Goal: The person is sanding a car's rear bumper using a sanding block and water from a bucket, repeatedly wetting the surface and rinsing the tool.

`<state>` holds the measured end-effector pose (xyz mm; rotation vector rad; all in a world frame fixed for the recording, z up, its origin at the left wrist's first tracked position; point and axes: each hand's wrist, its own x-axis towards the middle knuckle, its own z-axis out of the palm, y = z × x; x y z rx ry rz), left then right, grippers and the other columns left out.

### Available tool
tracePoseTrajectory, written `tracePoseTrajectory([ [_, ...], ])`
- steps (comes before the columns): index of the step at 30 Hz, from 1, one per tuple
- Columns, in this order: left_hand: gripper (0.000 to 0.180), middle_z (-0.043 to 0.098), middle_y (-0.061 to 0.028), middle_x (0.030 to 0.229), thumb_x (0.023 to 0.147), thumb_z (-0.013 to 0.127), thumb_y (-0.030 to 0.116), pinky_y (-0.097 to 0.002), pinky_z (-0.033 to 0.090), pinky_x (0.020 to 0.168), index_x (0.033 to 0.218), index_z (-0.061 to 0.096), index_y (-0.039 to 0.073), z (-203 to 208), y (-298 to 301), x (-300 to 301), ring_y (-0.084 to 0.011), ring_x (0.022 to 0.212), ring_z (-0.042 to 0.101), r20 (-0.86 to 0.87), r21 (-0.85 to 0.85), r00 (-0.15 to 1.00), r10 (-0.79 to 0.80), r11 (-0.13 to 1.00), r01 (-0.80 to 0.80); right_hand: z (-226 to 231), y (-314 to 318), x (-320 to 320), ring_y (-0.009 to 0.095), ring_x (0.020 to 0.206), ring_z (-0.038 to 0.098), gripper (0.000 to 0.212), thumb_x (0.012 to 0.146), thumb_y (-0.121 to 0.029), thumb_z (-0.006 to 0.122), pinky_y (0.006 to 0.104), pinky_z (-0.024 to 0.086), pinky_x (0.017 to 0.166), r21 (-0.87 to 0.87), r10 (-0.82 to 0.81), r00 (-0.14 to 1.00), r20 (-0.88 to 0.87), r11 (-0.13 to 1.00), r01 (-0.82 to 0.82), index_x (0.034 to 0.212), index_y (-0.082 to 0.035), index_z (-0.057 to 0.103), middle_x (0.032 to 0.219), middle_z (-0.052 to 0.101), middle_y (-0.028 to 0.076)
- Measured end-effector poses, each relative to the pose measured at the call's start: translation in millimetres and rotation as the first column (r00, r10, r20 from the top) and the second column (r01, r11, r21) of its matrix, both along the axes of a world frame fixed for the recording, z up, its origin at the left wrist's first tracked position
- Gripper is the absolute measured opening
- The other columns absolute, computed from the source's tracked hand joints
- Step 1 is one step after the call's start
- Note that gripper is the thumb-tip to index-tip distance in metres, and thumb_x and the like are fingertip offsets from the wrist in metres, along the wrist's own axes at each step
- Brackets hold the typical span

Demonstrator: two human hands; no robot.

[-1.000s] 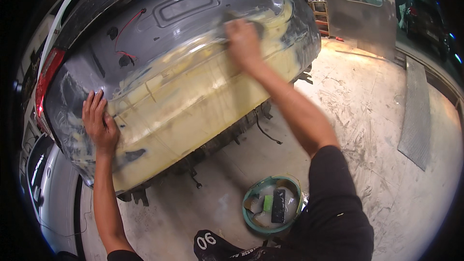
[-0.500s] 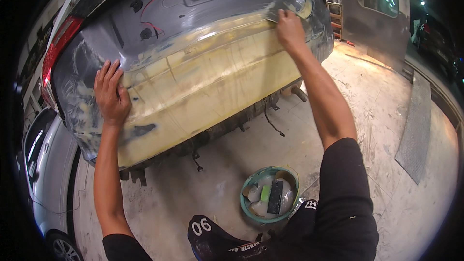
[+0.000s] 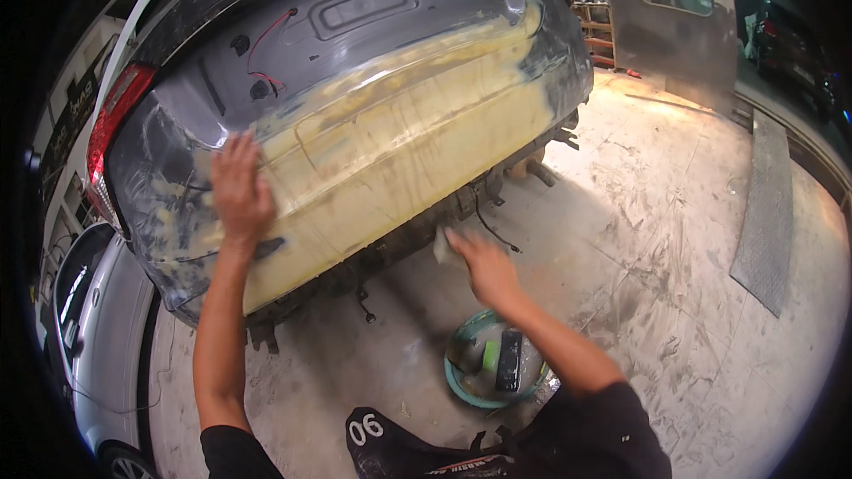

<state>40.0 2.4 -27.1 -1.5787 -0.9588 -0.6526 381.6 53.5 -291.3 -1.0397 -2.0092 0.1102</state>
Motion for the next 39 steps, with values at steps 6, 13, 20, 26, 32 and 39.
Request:
tracePoseTrajectory([
  [6,0.065,0.048,-0.0176,0.149,0.089,0.062,0.028,-0.0475,0.027,0.120,0.144,0.045,-0.002,-1,94,134,-0.0330,0.142,0.040,0.043,-0.203,0.998,-0.046,0.978,0.054,-278,-85,22,0.046,0.126,0.052,0.043,0.094,-0.021,0.048,0.0523,0.050,0.097,-0.465,0.014,0.743,0.670,0.787,0.405,0.135,-0.016,0.058,0.131,0.056,0.024],
  [13,0.064,0.047,-0.0198,0.149,0.090,0.061,0.028,-0.0443,0.030,0.119,0.141,0.044,-0.006,34,181,227,-0.0318,0.143,0.040,-0.084,-0.335,0.991,-0.103,0.940,0.069,-338,-86,8,0.048,0.124,0.055,0.041,0.090,-0.025,0.054,0.0500,0.050,0.098,-0.785,0.042,0.872,0.487,0.458,0.417,0.126,-0.007,0.062,0.133,0.056,0.029],
  [20,0.061,0.052,-0.0172,0.146,0.092,0.058,0.031,-0.0432,0.037,0.115,0.144,0.046,0.002,78,211,289,-0.0324,0.138,0.046,-0.117,-0.769,0.953,-0.279,0.633,0.091,-237,-58,36,0.041,0.116,0.063,0.034,0.085,-0.012,0.055,0.0462,0.050,0.095,-0.944,-0.370,0.929,0.015,0.301,0.135,0.113,0.002,0.067,0.111,0.068,0.030],
  [26,0.047,0.064,-0.0148,0.132,0.093,0.061,0.027,-0.0443,0.045,0.108,0.139,0.057,0.014,218,157,237,-0.0338,0.124,0.058,-0.086,-0.820,0.947,-0.310,0.562,0.110,104,26,20,0.042,0.138,0.043,0.058,0.092,0.002,0.040,0.0431,0.034,0.115,-0.629,-0.517,0.724,-0.456,0.763,0.149,0.150,-0.006,0.042,0.147,0.047,0.028],
  [32,0.054,0.055,-0.0104,0.143,0.088,0.066,0.019,-0.0473,0.036,0.115,0.140,0.054,0.013,374,141,164,-0.0317,0.135,0.049,-0.316,-0.622,0.871,-0.377,0.775,0.110,313,153,21,0.040,0.146,0.033,0.060,0.090,0.001,0.043,0.0507,0.027,0.119,-0.094,-0.542,0.772,-0.331,0.833,0.545,0.149,0.001,0.039,0.157,0.037,0.020],
  [39,0.072,0.030,-0.0156,0.162,0.083,0.071,0.025,-0.0511,0.027,0.118,0.149,0.046,0.014,400,149,114,-0.0403,0.148,0.029,-0.188,-0.799,0.951,-0.246,0.602,-0.002,312,140,-12,0.040,0.149,0.028,0.059,0.094,-0.005,0.044,0.0618,0.028,0.114,-0.238,-0.539,0.842,0.036,0.813,0.531,0.152,0.000,0.035,0.162,0.028,0.017],
])
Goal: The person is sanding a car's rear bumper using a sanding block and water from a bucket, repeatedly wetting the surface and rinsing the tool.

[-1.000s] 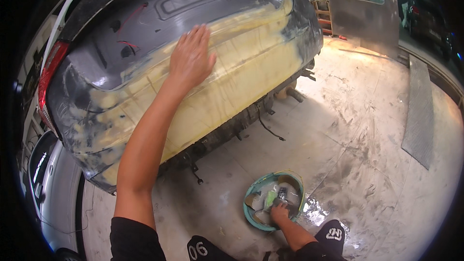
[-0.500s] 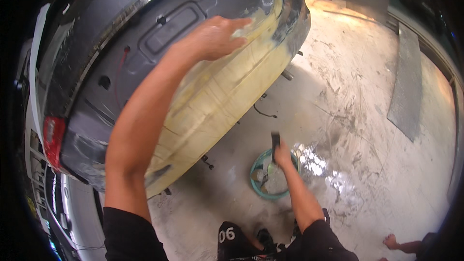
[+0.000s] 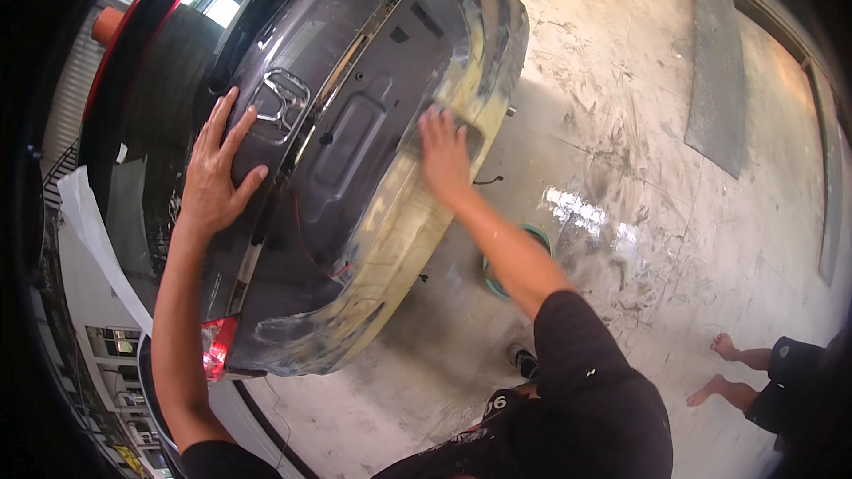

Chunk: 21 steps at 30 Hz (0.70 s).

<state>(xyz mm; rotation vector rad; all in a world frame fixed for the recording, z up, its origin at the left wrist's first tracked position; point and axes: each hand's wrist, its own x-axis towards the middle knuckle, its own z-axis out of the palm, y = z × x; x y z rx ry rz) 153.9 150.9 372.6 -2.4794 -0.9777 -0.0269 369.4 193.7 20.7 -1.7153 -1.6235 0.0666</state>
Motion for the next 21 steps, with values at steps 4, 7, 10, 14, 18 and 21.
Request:
tracePoseTrajectory([
  [4,0.072,0.030,-0.0183,0.161,0.081,0.072,0.022,-0.0522,0.027,0.118,0.148,0.047,0.014,2,2,14,-0.0405,0.149,0.028,0.014,-0.028,1.000,-0.009,1.000,0.010,7,46,60,0.040,0.148,0.029,0.059,0.094,-0.006,0.044,0.0609,0.028,0.115,0.045,-0.139,0.989,-0.041,0.989,0.141,0.152,-0.001,0.034,0.162,0.029,0.016],
  [7,0.073,0.031,-0.0201,0.160,0.080,0.073,0.022,-0.0535,0.027,0.118,0.147,0.047,0.014,0,1,11,-0.0418,0.148,0.028,0.011,-0.044,1.000,0.011,0.999,-0.010,-16,17,17,0.040,0.148,0.028,0.060,0.092,-0.004,0.045,0.0591,0.029,0.116,0.098,-0.024,0.999,-0.033,0.995,0.027,0.152,-0.001,0.035,0.161,0.030,0.016],
  [10,0.073,0.031,-0.0211,0.160,0.080,0.073,0.022,-0.0551,0.028,0.117,0.147,0.047,0.014,6,-1,6,-0.0434,0.148,0.029,0.000,-0.045,1.000,0.015,0.999,-0.015,2,28,38,0.038,0.150,0.025,0.062,0.092,-0.002,0.044,0.0566,0.026,0.118,0.092,-0.003,0.999,0.038,0.996,0.000,0.153,-0.001,0.032,0.162,0.029,0.015],
  [14,0.070,0.032,-0.0208,0.159,0.077,0.075,0.022,-0.0573,0.028,0.116,0.143,0.052,0.016,0,11,15,-0.0436,0.147,0.029,0.046,-0.054,0.999,-0.014,0.998,0.017,9,65,90,0.035,0.151,0.024,0.065,0.092,-0.001,0.042,0.0547,0.024,0.119,0.090,-0.104,0.991,0.080,0.991,0.097,0.156,-0.004,0.029,0.164,0.025,0.014],
  [18,0.070,0.032,-0.0213,0.159,0.076,0.075,0.022,-0.0578,0.028,0.116,0.142,0.052,0.016,4,4,15,-0.0438,0.147,0.030,0.036,-0.063,0.999,0.037,0.997,-0.035,-24,46,82,0.034,0.151,0.026,0.064,0.092,0.000,0.043,0.0552,0.027,0.118,0.189,0.050,0.994,0.097,0.980,-0.067,0.155,-0.005,0.031,0.164,0.027,0.013],
  [21,0.071,0.033,-0.0224,0.158,0.075,0.076,0.023,-0.0579,0.028,0.116,0.141,0.053,0.016,3,6,14,-0.0447,0.146,0.030,0.046,-0.057,0.999,0.018,0.998,-0.015,5,72,122,0.032,0.152,0.025,0.064,0.091,-0.003,0.047,0.0557,0.027,0.118,0.181,-0.005,0.971,0.239,0.983,-0.039,0.154,-0.004,0.033,0.163,0.028,0.013],
])
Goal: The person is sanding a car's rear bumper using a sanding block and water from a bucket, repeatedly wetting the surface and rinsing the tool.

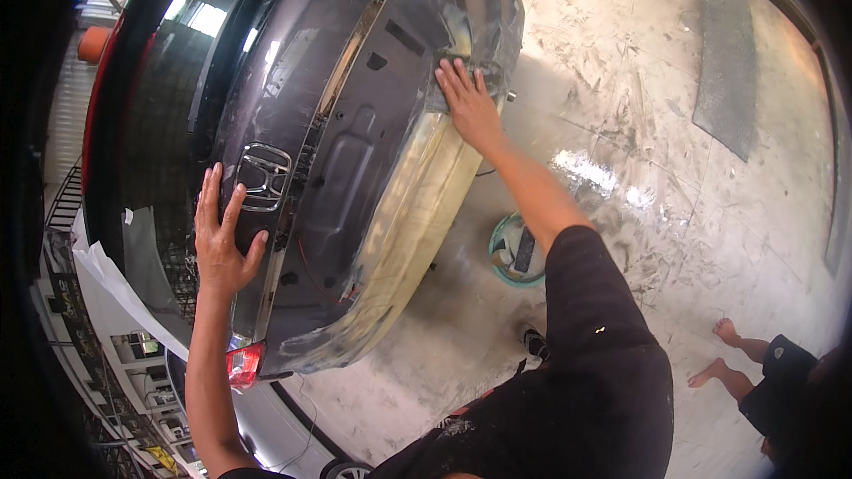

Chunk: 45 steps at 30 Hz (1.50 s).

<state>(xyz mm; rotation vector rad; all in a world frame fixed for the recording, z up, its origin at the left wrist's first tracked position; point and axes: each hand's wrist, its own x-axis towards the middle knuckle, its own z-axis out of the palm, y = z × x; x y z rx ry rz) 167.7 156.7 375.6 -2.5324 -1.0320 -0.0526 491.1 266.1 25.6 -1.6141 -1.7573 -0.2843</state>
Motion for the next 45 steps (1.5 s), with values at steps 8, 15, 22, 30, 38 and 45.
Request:
tracePoseTrajectory([
  [8,0.074,0.032,-0.0242,0.158,0.076,0.074,0.021,-0.0556,0.029,0.116,0.145,0.049,0.014,-1,1,0,-0.0470,0.146,0.030,-0.044,0.003,0.999,0.004,1.000,-0.004,-9,7,10,0.031,0.151,0.027,0.062,0.090,-0.001,0.046,0.0524,0.028,0.119,0.056,0.124,0.992,-0.026,0.991,-0.122,0.151,0.000,0.035,0.161,0.030,0.016],
  [15,0.071,0.033,-0.0246,0.158,0.077,0.074,0.022,-0.0561,0.029,0.116,0.144,0.050,0.014,2,0,3,-0.0471,0.145,0.031,-0.025,0.011,1.000,-0.003,1.000,0.003,-29,-5,-2,0.032,0.151,0.027,0.064,0.088,0.000,0.047,0.0524,0.027,0.119,0.017,0.225,0.974,-0.009,0.974,-0.225,0.151,0.000,0.036,0.162,0.030,0.015],
  [22,0.072,0.033,-0.0250,0.158,0.079,0.074,0.026,-0.0561,0.029,0.116,0.145,0.050,0.013,0,1,0,-0.0478,0.145,0.031,-0.038,0.006,0.999,0.005,1.000,-0.004,-33,-22,-28,0.026,0.151,0.028,0.064,0.090,-0.001,0.046,0.0533,0.028,0.119,0.042,0.231,0.970,-0.077,0.973,-0.229,0.152,-0.003,0.035,0.162,0.031,0.011],
  [30,0.072,0.033,-0.0250,0.158,0.078,0.073,0.025,-0.0558,0.029,0.115,0.145,0.049,0.015,-2,2,2,-0.0477,0.145,0.032,-0.032,0.004,0.999,-0.002,1.000,0.003,-28,-31,-35,0.026,0.152,0.025,0.060,0.094,-0.003,0.043,0.0478,0.025,0.122,0.016,0.191,0.981,-0.041,0.982,-0.191,0.152,-0.001,0.033,0.163,0.027,0.012],
  [38,0.073,0.033,-0.0246,0.158,0.077,0.074,0.024,-0.0554,0.030,0.115,0.145,0.050,0.014,-2,4,4,-0.0475,0.145,0.032,-0.026,0.011,1.000,-0.016,1.000,0.017,-12,-18,-16,0.027,0.151,0.027,0.059,0.093,-0.002,0.043,0.0493,0.030,0.119,-0.009,0.116,0.992,-0.052,0.993,-0.117,0.151,0.000,0.036,0.162,0.030,0.014],
  [45,0.073,0.033,-0.0244,0.158,0.076,0.075,0.021,-0.0551,0.030,0.115,0.145,0.050,0.015,-3,2,2,-0.0469,0.145,0.032,-0.025,0.002,1.000,-0.019,1.000,0.019,-5,-11,0,0.030,0.150,0.029,0.058,0.092,-0.003,0.044,0.0505,0.029,0.119,0.032,0.067,0.993,-0.097,0.997,-0.064,0.150,0.001,0.036,0.161,0.031,0.016],
])
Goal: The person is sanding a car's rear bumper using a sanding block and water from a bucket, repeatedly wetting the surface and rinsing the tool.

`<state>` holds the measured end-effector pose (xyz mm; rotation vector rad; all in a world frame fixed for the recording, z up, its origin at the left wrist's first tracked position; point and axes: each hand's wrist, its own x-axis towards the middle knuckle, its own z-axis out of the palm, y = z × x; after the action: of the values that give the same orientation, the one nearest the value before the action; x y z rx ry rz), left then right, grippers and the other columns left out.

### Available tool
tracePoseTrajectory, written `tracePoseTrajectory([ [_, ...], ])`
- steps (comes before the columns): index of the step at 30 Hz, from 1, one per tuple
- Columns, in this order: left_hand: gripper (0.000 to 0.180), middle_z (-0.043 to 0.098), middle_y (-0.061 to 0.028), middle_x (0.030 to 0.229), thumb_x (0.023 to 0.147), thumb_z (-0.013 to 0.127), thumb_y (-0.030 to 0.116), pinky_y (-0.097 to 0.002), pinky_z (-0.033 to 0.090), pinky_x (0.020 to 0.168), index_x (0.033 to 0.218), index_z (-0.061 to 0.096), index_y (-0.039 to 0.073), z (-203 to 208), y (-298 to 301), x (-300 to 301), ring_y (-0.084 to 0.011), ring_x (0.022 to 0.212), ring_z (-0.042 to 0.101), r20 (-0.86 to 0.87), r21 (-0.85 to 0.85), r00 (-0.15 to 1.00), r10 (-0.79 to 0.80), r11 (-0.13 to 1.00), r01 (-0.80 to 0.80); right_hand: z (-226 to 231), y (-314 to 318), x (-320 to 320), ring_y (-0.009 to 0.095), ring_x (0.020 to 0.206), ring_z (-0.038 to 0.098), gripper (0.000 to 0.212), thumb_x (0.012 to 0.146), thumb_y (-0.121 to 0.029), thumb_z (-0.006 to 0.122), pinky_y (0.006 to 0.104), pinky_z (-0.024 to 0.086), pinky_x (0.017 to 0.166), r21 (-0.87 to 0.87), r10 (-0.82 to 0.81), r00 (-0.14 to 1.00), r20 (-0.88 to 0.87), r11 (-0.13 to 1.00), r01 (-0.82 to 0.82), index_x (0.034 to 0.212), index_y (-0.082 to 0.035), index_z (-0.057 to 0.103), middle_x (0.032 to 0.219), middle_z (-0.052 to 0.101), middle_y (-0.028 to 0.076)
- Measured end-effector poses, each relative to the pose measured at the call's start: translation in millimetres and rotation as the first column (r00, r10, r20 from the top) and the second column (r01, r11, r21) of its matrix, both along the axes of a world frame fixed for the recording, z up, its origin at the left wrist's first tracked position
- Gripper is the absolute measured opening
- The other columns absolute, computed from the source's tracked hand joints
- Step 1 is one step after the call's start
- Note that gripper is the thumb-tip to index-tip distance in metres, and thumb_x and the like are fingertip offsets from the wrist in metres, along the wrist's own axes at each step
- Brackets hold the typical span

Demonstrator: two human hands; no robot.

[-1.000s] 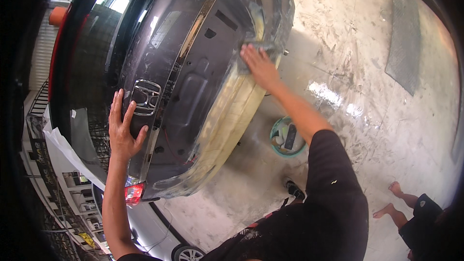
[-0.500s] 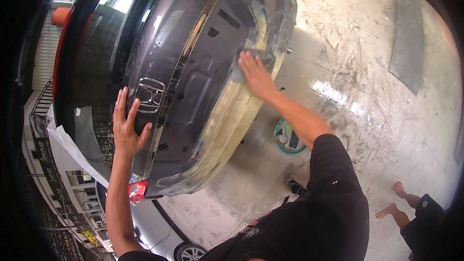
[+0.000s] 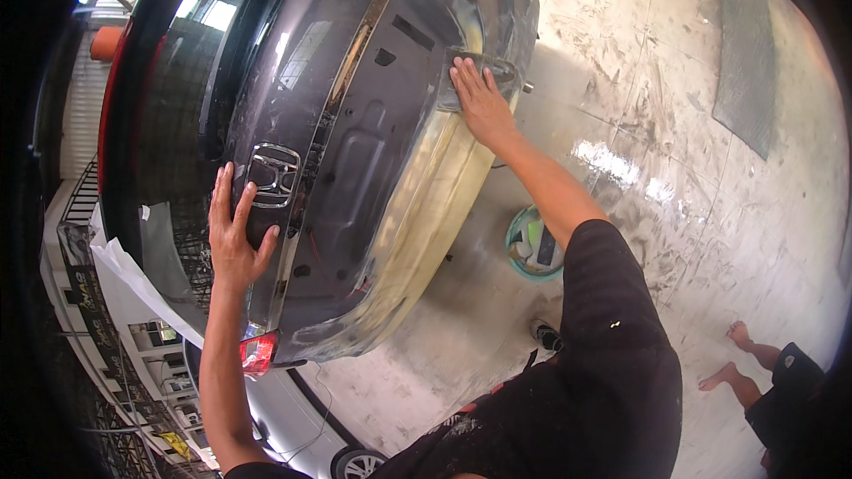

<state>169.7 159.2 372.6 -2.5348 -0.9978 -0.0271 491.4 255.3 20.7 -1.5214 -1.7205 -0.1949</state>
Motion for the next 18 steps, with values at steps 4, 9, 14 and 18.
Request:
tracePoseTrajectory([
  [4,0.074,0.032,-0.0242,0.158,0.076,0.075,0.021,-0.0551,0.030,0.116,0.145,0.050,0.015,2,0,1,-0.0465,0.145,0.032,0.004,0.001,1.000,0.003,1.000,-0.003,-30,-22,-34,0.029,0.150,0.030,0.061,0.091,-0.002,0.044,0.0508,0.029,0.119,0.020,0.112,0.994,0.019,0.993,-0.112,0.151,0.001,0.035,0.160,0.032,0.017],
  [9,0.074,0.032,-0.0239,0.159,0.076,0.075,0.022,-0.0550,0.029,0.116,0.146,0.049,0.015,-1,1,0,-0.0465,0.145,0.032,0.003,0.010,1.000,-0.001,1.000,0.001,-7,4,1,0.030,0.151,0.027,0.062,0.092,-0.002,0.042,0.0506,0.029,0.119,-0.019,-0.026,0.998,0.054,0.999,0.027,0.152,0.003,0.031,0.161,0.031,0.017],
  [14,0.074,0.032,-0.0240,0.159,0.077,0.074,0.022,-0.0548,0.029,0.116,0.146,0.049,0.015,3,-1,0,-0.0465,0.146,0.031,0.001,0.013,1.000,0.007,1.000,-0.007,-32,-27,-27,0.029,0.151,0.026,0.060,0.093,-0.003,0.041,0.0499,0.028,0.120,-0.031,0.131,0.990,0.054,0.991,-0.129,0.152,0.001,0.033,0.162,0.029,0.014],
  [18,0.074,0.032,-0.0241,0.159,0.077,0.074,0.021,-0.0549,0.029,0.116,0.146,0.048,0.015,-3,2,0,-0.0464,0.146,0.031,0.003,-0.001,1.000,-0.001,1.000,0.001,-7,9,23,0.024,0.153,0.020,0.062,0.093,-0.003,0.043,0.0482,0.024,0.123,-0.049,-0.013,0.997,0.079,0.999,0.017,0.154,-0.005,0.032,0.165,0.023,0.010],
])
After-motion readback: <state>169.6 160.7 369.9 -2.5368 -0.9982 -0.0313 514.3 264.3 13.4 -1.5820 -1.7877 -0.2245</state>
